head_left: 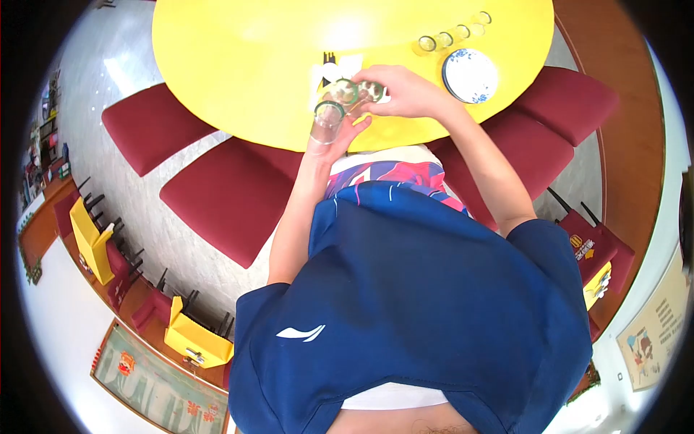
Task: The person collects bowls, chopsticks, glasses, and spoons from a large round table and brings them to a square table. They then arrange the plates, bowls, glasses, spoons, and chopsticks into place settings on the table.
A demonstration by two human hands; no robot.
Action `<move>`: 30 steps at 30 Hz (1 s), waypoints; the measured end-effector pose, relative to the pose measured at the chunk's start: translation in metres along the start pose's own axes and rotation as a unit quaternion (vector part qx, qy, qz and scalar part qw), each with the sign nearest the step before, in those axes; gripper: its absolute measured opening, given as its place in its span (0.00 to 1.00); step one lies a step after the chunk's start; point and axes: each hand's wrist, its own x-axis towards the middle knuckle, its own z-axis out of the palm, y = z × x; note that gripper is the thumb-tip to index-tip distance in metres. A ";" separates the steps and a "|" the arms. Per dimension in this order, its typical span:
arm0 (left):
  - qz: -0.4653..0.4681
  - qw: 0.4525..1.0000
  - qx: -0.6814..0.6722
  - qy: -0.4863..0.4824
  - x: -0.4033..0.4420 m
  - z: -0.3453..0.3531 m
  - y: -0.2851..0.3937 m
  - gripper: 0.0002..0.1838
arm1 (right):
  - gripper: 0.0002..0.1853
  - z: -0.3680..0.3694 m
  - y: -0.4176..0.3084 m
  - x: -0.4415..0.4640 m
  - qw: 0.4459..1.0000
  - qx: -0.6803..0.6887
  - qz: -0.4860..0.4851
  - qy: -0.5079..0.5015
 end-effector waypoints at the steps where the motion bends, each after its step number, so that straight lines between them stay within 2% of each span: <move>1: 0.004 1.000 0.006 0.011 0.000 -0.002 0.000 0.27 | 0.25 0.003 -0.002 -0.003 1.000 -0.002 0.004 0.004; 5: 0.016 0.999 -0.016 0.048 0.001 -0.001 0.000 0.26 | 0.26 0.006 0.001 -0.011 0.999 0.042 0.019 0.027; 7: 0.020 0.998 -0.042 0.049 0.001 -0.003 -0.003 0.23 | 0.26 -0.001 0.020 -0.012 0.987 0.093 0.123 0.035; 8: 0.038 0.997 -0.048 0.042 0.001 -0.007 -0.006 0.23 | 0.25 0.001 0.055 -0.011 0.987 0.062 0.123 0.083; 9: 0.055 0.996 -0.055 0.036 0.000 -0.011 -0.008 0.22 | 0.23 0.003 0.093 -0.014 0.976 -0.080 0.145 0.140; 10: 0.057 0.996 -0.055 0.037 0.000 -0.014 -0.010 0.22 | 0.22 0.001 0.122 -0.017 0.942 -0.221 0.163 0.193; 12: 0.053 0.995 -0.062 0.052 -0.001 -0.019 -0.010 0.21 | 0.21 -0.017 0.146 -0.015 0.902 -0.297 0.273 0.155; 13: 0.056 0.995 -0.061 0.056 -0.003 -0.018 -0.011 0.21 | 0.21 -0.018 0.163 -0.016 0.904 -0.294 0.270 0.153; 15: 0.059 0.992 -0.104 0.031 -0.004 -0.015 -0.012 0.20 | 0.23 -0.015 0.189 -0.018 0.883 -0.377 0.266 0.088; 20: 0.048 0.994 -0.084 0.054 -0.009 -0.005 -0.011 0.21 | 0.24 -0.015 0.207 -0.015 0.877 -0.409 0.244 0.061; 23: 0.076 0.990 -0.086 0.078 -0.006 -0.001 -0.011 0.22 | 0.23 -0.033 0.170 -0.021 0.896 -0.374 0.229 0.075; 25: 0.100 0.987 -0.064 0.110 -0.005 0.008 -0.010 0.24 | 0.21 -0.040 0.129 -0.027 0.939 -0.240 0.208 0.131; 26: 0.101 0.987 -0.067 0.110 -0.004 0.007 -0.009 0.24 | 0.21 -0.042 0.103 -0.031 0.939 -0.241 0.208 0.129; 28: 0.089 0.990 -0.072 0.087 0.000 0.004 -0.006 0.24 | 0.20 -0.041 0.052 -0.041 0.975 0.039 0.196 0.097; 29: 0.087 0.990 -0.072 0.086 0.001 0.005 -0.006 0.24 | 0.20 -0.035 0.035 -0.045 0.975 0.038 0.197 0.099; 30: 0.084 0.991 -0.068 0.082 0.001 0.008 -0.006 0.23 | 0.20 -0.029 0.019 -0.049 0.974 0.094 0.190 0.079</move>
